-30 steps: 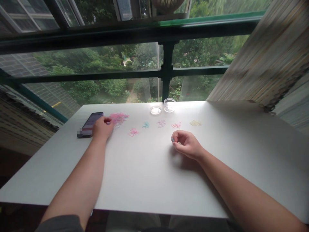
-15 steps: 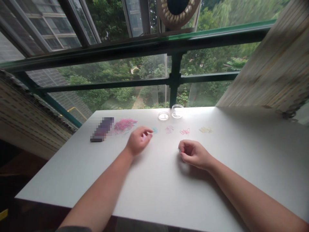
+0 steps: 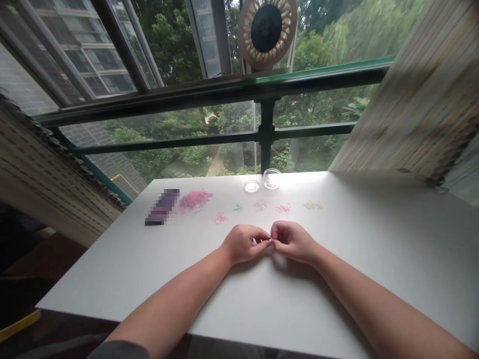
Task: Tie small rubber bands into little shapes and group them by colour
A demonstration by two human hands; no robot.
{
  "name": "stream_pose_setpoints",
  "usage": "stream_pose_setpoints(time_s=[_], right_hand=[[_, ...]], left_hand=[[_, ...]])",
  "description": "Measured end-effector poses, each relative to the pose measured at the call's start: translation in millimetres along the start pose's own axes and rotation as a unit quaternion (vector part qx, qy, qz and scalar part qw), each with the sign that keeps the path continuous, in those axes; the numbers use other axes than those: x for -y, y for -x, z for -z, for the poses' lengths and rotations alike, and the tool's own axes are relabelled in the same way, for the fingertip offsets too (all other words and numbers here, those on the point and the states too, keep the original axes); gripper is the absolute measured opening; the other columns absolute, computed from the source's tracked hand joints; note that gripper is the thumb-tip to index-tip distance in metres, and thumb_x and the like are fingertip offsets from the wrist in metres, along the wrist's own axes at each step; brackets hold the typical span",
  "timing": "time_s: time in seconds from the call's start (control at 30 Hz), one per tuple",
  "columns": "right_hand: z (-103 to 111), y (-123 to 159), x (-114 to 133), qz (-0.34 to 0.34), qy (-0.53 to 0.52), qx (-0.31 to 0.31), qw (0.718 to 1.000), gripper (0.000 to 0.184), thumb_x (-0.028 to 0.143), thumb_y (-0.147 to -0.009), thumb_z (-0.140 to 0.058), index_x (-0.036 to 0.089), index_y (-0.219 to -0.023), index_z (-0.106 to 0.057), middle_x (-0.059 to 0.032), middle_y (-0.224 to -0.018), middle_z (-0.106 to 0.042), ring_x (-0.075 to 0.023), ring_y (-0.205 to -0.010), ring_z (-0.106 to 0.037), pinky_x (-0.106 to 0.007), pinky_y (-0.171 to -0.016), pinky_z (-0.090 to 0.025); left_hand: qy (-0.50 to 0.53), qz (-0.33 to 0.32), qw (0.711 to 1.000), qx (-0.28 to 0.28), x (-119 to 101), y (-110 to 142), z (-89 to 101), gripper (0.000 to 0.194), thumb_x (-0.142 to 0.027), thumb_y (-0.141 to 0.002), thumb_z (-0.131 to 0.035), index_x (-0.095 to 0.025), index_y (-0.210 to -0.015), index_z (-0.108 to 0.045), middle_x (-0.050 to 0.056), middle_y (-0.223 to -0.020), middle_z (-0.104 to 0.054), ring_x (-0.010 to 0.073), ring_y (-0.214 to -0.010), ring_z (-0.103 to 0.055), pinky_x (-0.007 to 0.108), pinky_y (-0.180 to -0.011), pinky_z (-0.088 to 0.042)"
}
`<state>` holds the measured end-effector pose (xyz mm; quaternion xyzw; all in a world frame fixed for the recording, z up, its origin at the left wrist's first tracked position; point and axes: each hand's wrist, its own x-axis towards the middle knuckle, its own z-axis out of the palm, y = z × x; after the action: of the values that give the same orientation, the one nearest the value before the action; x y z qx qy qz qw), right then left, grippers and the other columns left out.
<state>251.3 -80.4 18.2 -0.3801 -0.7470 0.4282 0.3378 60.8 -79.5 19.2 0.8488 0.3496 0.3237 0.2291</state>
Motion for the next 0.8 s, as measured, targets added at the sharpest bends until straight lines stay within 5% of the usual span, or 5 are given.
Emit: stream_pose_setpoints(time_s=[0.23,0.8], right_hand=[[-0.4,-3.7,-3.6,0.010,0.011,-0.005,1.000,0.006,0.014,-0.067,-0.056,0.016,-0.067,-0.050,0.0032,-0.057,-0.047,-0.0078,-0.052,-0.040,-0.020,-0.048,-0.032],[0.3,-4.5,-3.5,0.037,0.029,-0.017,0.999,0.008,0.013,-0.071,-0.054,0.018,-0.074,-0.048,0.0043,-0.061,-0.047,-0.0080,-0.054,-0.042,-0.020,-0.050,-0.033]], left_hand=[[-0.004,0.001,0.999,-0.046,-1.3,-0.1,-1.4,0.012,-0.022,-0.076,-0.059,-0.016,-0.083,-0.068,0.003,-0.075,-0.070,0.0104,-0.061,-0.060,0.021,-0.059,-0.046],[-0.009,0.003,0.999,-0.041,4.2,-2.1,3.2,0.009,-0.022,-0.077,-0.060,-0.016,-0.077,-0.066,0.002,-0.070,-0.069,0.0104,-0.061,-0.059,0.021,-0.059,-0.046]])
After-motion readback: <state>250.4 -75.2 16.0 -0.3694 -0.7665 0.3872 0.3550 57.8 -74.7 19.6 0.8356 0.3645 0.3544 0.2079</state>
